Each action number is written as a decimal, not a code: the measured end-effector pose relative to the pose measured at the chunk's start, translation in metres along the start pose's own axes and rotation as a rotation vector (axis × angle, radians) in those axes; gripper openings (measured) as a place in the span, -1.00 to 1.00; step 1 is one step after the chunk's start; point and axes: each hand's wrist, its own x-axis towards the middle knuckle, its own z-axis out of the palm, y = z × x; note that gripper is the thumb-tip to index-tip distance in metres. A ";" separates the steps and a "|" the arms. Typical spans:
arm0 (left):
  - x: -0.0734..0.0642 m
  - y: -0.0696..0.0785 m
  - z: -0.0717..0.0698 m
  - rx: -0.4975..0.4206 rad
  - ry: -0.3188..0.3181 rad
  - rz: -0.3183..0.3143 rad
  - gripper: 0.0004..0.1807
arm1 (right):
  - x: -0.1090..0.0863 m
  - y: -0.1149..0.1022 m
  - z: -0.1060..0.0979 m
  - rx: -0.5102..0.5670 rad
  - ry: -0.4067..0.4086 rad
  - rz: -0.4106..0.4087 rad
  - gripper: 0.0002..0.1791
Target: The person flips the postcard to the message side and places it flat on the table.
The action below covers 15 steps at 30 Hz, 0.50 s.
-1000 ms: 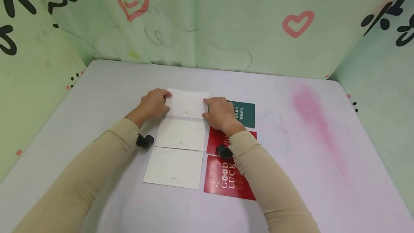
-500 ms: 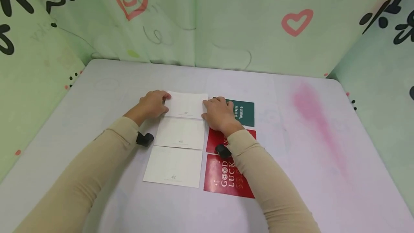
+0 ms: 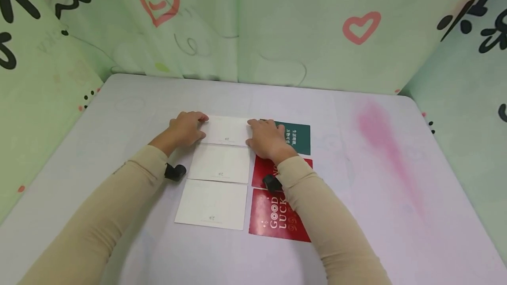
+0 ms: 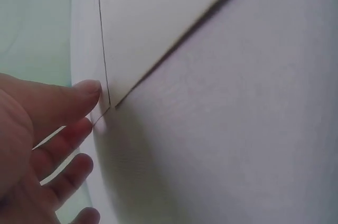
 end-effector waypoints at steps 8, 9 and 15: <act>-0.002 0.004 0.007 -0.065 -0.024 0.046 -0.43 | -0.016 0.015 -0.010 0.110 0.011 -0.049 -0.25; -0.004 0.007 0.008 -0.071 -0.026 0.070 -0.43 | -0.020 0.020 -0.013 0.122 0.016 -0.052 -0.25; -0.008 0.037 0.011 -0.076 -0.025 0.248 -0.38 | -0.038 0.059 -0.029 0.130 0.034 -0.011 -0.23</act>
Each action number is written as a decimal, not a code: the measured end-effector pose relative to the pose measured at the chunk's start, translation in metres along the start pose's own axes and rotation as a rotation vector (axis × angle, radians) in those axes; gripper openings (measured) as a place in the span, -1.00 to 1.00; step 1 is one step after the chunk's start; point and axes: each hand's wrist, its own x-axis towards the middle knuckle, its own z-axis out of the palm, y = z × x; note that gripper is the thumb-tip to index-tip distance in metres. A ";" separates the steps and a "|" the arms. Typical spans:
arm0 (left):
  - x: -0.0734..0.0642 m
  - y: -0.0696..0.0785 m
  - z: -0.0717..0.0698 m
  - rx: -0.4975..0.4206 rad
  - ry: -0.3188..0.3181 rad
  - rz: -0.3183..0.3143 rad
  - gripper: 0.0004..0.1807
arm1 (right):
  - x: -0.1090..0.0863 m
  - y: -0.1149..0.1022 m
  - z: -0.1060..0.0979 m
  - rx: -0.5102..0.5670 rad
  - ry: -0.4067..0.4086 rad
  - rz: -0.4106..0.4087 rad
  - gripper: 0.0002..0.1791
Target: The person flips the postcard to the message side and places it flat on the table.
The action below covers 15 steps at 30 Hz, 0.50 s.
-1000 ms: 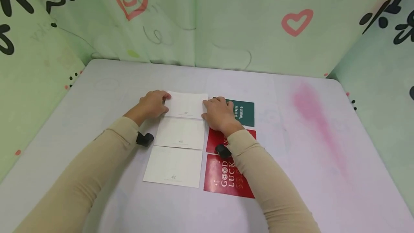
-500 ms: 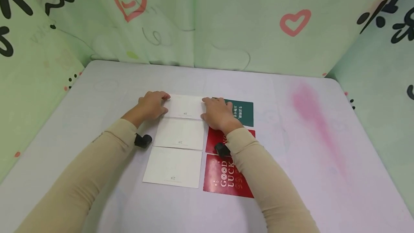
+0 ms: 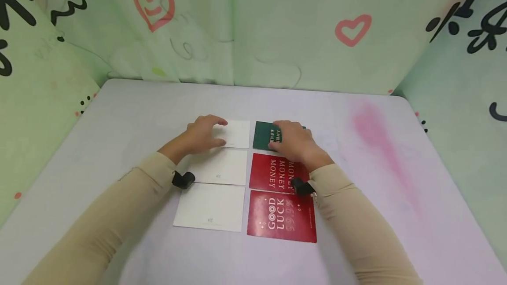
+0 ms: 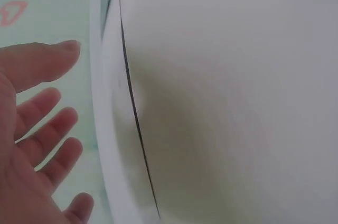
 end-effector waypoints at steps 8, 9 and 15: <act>0.019 0.044 0.018 0.100 -0.033 0.058 -0.29 | -0.007 0.041 -0.007 -0.055 -0.058 0.077 -0.12; 0.021 0.048 0.020 0.107 -0.037 0.061 -0.28 | -0.007 0.043 -0.007 -0.045 -0.069 0.083 -0.11; 0.029 0.066 0.029 0.136 -0.054 0.072 -0.26 | -0.009 0.048 -0.007 -0.021 -0.100 0.109 -0.08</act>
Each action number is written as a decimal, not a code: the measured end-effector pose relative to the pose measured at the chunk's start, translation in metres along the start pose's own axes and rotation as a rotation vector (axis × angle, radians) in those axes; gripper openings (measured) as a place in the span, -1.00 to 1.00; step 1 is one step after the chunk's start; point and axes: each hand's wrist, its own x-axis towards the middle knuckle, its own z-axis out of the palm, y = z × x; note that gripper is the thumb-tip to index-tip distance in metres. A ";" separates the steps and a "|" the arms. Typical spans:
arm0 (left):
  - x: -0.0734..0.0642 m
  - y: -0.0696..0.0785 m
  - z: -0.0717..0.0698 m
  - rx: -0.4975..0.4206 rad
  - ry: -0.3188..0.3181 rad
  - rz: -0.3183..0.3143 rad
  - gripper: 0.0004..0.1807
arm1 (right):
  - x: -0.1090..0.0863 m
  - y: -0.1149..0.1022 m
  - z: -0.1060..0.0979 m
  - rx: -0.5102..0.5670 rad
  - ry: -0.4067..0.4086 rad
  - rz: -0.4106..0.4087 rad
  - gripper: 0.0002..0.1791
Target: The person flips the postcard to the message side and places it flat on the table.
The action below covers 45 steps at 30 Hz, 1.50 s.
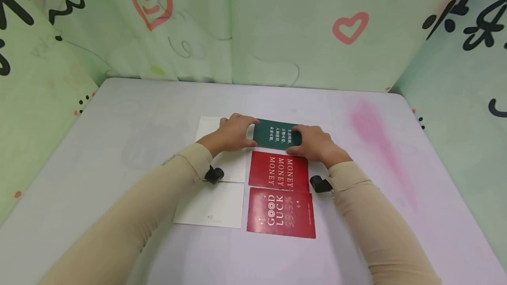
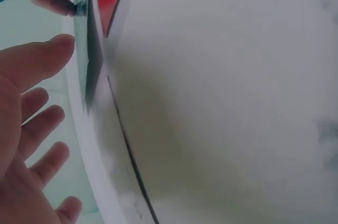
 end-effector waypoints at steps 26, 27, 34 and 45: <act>0.004 0.014 0.015 0.095 0.139 -0.035 -0.51 | -0.008 0.008 -0.003 -0.193 0.158 -0.148 -0.49; 0.004 0.013 0.014 0.090 0.158 -0.042 -0.51 | -0.009 0.008 -0.005 -0.158 0.162 -0.134 -0.50; -0.001 0.004 0.008 -0.156 0.339 0.005 -0.53 | -0.015 0.008 -0.014 0.150 0.362 -0.074 -0.51; 0.000 -0.002 0.009 -0.475 0.382 0.045 -0.61 | -0.015 0.008 -0.006 0.287 0.577 -0.071 -0.76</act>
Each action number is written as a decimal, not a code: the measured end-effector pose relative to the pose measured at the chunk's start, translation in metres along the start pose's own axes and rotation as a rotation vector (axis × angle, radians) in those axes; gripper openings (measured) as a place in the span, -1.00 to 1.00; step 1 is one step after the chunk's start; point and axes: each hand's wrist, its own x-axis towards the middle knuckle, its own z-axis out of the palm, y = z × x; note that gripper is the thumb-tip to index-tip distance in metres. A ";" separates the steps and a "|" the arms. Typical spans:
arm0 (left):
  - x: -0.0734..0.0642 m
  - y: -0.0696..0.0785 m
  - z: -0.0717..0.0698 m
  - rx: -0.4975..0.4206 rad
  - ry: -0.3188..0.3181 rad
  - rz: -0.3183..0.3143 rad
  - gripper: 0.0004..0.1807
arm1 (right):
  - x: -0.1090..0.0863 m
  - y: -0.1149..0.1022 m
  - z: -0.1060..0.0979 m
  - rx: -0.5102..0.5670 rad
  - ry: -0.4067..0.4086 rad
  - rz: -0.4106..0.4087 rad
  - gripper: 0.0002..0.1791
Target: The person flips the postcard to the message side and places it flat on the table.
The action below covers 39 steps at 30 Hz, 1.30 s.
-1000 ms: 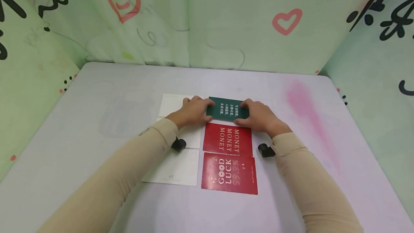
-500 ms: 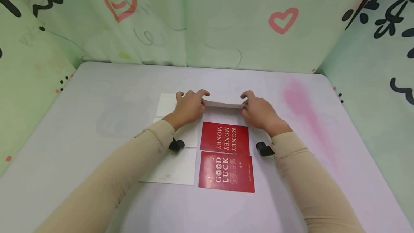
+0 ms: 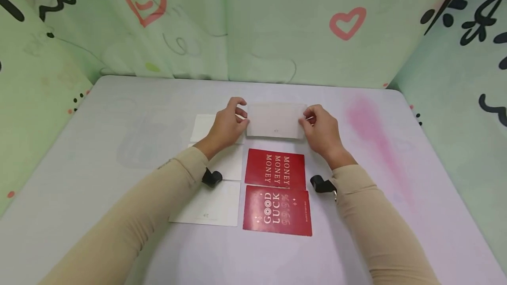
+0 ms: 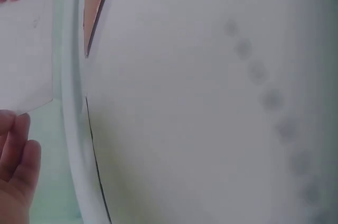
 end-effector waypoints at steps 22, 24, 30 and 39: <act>0.007 0.006 0.015 0.586 -0.275 -0.088 -0.52 | 0.006 0.005 0.008 -0.274 -0.480 0.044 -0.40; 0.007 0.008 0.014 0.592 -0.305 -0.096 -0.52 | 0.007 0.004 0.008 -0.294 -0.498 0.041 -0.42; 0.005 0.014 0.012 0.630 -0.367 -0.077 -0.60 | 0.006 0.001 0.008 -0.341 -0.482 0.034 -0.46; 0.006 0.010 0.015 0.573 -0.360 -0.068 -0.55 | 0.002 0.000 0.010 -0.320 -0.473 0.016 -0.51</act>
